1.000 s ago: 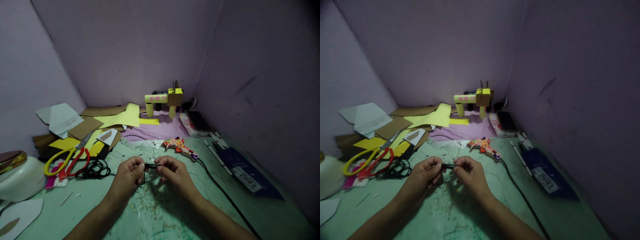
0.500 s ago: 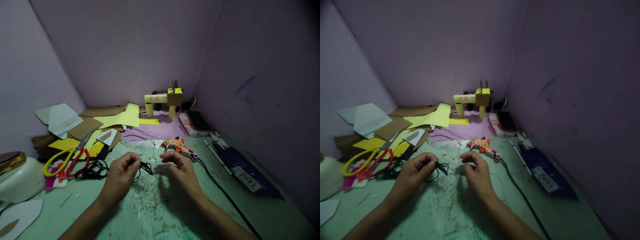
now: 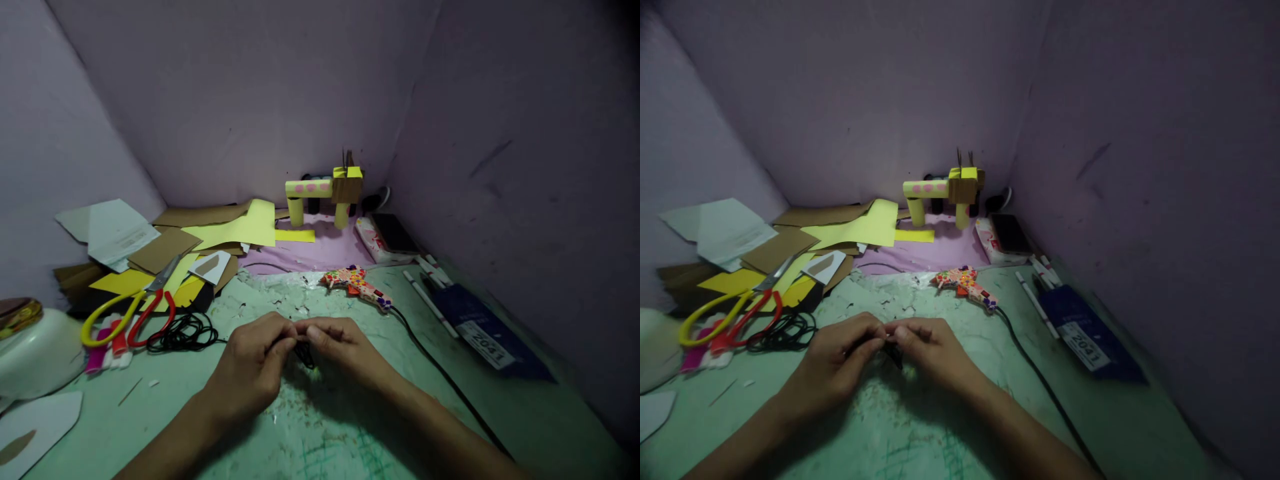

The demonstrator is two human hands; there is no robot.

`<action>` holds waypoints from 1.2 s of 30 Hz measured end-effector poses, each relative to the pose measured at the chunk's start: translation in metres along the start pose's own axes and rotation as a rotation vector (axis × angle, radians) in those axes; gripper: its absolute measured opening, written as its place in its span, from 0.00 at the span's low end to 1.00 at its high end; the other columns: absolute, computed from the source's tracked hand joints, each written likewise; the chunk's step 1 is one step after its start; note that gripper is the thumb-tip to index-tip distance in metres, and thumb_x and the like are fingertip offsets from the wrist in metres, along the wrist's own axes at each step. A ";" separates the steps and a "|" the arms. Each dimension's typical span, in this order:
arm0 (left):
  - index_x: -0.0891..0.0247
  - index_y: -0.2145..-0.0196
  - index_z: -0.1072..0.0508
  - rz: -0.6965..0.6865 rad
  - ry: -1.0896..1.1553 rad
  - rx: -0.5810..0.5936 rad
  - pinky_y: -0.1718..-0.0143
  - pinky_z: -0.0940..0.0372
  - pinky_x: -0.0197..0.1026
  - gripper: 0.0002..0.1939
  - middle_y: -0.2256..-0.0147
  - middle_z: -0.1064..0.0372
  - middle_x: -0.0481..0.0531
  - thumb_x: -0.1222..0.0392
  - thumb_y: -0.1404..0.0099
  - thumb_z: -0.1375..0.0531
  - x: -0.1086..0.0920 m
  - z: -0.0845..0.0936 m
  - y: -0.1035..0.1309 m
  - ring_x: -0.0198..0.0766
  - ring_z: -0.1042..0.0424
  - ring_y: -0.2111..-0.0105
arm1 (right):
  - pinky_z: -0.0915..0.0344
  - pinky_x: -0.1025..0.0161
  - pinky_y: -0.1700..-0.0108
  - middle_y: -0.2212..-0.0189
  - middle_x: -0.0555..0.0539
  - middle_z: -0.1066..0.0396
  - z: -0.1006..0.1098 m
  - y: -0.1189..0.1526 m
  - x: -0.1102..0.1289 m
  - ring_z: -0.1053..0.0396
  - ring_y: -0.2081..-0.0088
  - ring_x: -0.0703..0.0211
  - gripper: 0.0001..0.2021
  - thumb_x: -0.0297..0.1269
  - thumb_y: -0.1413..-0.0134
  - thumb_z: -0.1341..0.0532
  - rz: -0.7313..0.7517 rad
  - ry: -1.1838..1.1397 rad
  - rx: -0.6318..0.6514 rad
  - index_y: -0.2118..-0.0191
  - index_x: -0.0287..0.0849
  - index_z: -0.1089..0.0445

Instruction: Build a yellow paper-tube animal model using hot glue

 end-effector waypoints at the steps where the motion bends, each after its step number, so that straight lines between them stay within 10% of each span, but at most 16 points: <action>1: 0.62 0.74 0.33 -0.009 0.007 0.003 0.72 0.41 0.36 0.09 0.75 0.33 0.48 0.68 0.37 0.48 0.000 0.000 -0.001 0.34 0.33 0.74 | 0.39 0.57 0.60 0.71 0.44 0.27 0.001 0.000 -0.001 0.32 0.65 0.55 0.20 0.53 0.52 0.39 -0.024 -0.032 0.014 0.63 0.41 0.22; 18: 0.65 0.71 0.28 -0.097 0.039 -0.024 0.69 0.37 0.37 0.09 0.73 0.32 0.52 0.71 0.39 0.47 0.000 -0.002 -0.002 0.36 0.31 0.71 | 0.43 0.65 0.73 0.82 0.50 0.31 0.001 0.000 -0.005 0.39 0.79 0.67 0.12 0.45 0.62 0.31 -0.151 -0.119 0.026 0.76 0.39 0.23; 28: 0.65 0.72 0.25 0.381 0.336 -0.055 0.72 0.37 0.38 0.06 0.75 0.27 0.51 0.62 0.48 0.41 0.005 -0.001 -0.010 0.38 0.31 0.74 | 0.44 0.65 0.72 0.82 0.50 0.30 0.007 -0.002 -0.002 0.38 0.79 0.67 0.14 0.45 0.65 0.29 -0.157 -0.170 -0.113 0.78 0.38 0.24; 36: 0.64 0.74 0.29 0.407 0.274 -0.019 0.79 0.45 0.35 0.06 0.80 0.36 0.45 0.60 0.49 0.42 0.005 -0.006 -0.009 0.32 0.42 0.80 | 0.44 0.65 0.72 0.83 0.51 0.31 0.006 -0.002 -0.004 0.38 0.78 0.67 0.12 0.43 0.67 0.29 -0.132 -0.145 -0.150 0.77 0.38 0.25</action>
Point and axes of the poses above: each hand's wrist, its own y-axis away from the middle knuckle, its own z-axis out of the back of the hand, x = y × z, the point moved 2 cm from there along -y, towards the middle knuckle
